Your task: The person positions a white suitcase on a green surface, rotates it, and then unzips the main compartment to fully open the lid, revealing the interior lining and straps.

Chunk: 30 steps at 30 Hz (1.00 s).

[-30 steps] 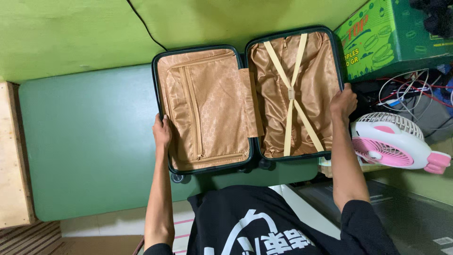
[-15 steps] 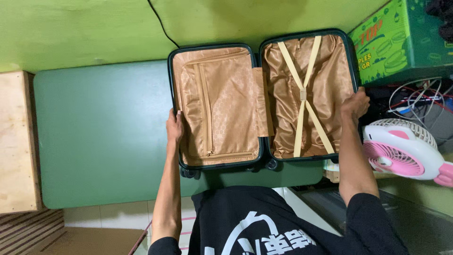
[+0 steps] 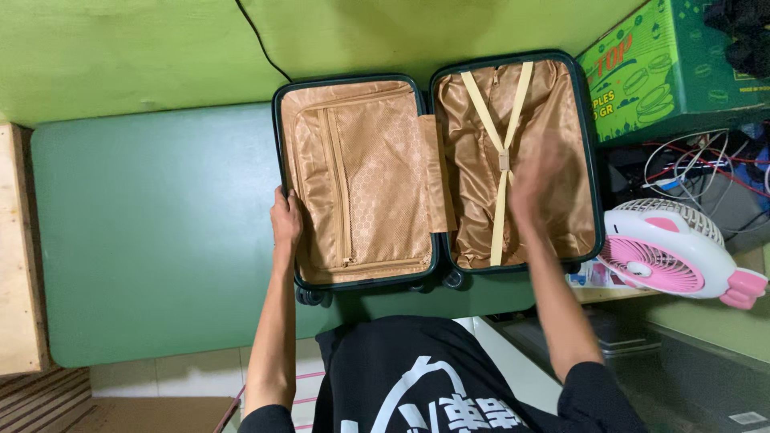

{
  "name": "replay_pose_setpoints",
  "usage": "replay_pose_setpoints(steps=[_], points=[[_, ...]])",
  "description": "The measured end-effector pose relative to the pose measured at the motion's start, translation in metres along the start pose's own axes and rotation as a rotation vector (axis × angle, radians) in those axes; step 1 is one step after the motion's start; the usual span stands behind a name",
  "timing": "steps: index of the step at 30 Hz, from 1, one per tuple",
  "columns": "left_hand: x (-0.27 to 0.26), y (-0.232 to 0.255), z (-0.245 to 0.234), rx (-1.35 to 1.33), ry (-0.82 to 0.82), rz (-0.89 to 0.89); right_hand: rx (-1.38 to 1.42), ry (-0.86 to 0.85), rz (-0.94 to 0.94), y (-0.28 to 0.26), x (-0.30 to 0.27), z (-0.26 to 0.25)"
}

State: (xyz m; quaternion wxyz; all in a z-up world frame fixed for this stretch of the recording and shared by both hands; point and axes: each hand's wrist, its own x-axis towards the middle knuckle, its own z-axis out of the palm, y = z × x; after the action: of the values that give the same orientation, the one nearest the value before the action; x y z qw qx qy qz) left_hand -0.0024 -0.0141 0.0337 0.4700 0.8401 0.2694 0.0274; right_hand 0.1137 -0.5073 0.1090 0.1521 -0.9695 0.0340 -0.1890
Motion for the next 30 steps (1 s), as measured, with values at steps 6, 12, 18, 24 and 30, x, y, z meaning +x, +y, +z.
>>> replay_pose_setpoints(steps=[6, 12, 18, 24, 30], points=[[0.0, -0.002, -0.012, -0.09, -0.088, 0.165, 0.354, -0.213, -0.242, -0.113, -0.054, 0.027], [-0.011, 0.003, -0.005, 0.02, 0.032, 0.153, 0.151, -0.322, -0.443, -0.143, -0.083, 0.044], [-0.011, -0.006, -0.006, 0.006, 0.009, 0.13, 0.103, -0.351, -0.398, -0.142, -0.083, 0.05], [-0.005, -0.012, -0.003, 0.008, 0.057, 0.16, 0.112, -0.379, -0.332, -0.147, -0.084, 0.045], [-0.008, -0.007, -0.006, -0.053, 0.024, 0.127, 0.061, -0.25, -0.334, -0.159, -0.107, 0.039]])
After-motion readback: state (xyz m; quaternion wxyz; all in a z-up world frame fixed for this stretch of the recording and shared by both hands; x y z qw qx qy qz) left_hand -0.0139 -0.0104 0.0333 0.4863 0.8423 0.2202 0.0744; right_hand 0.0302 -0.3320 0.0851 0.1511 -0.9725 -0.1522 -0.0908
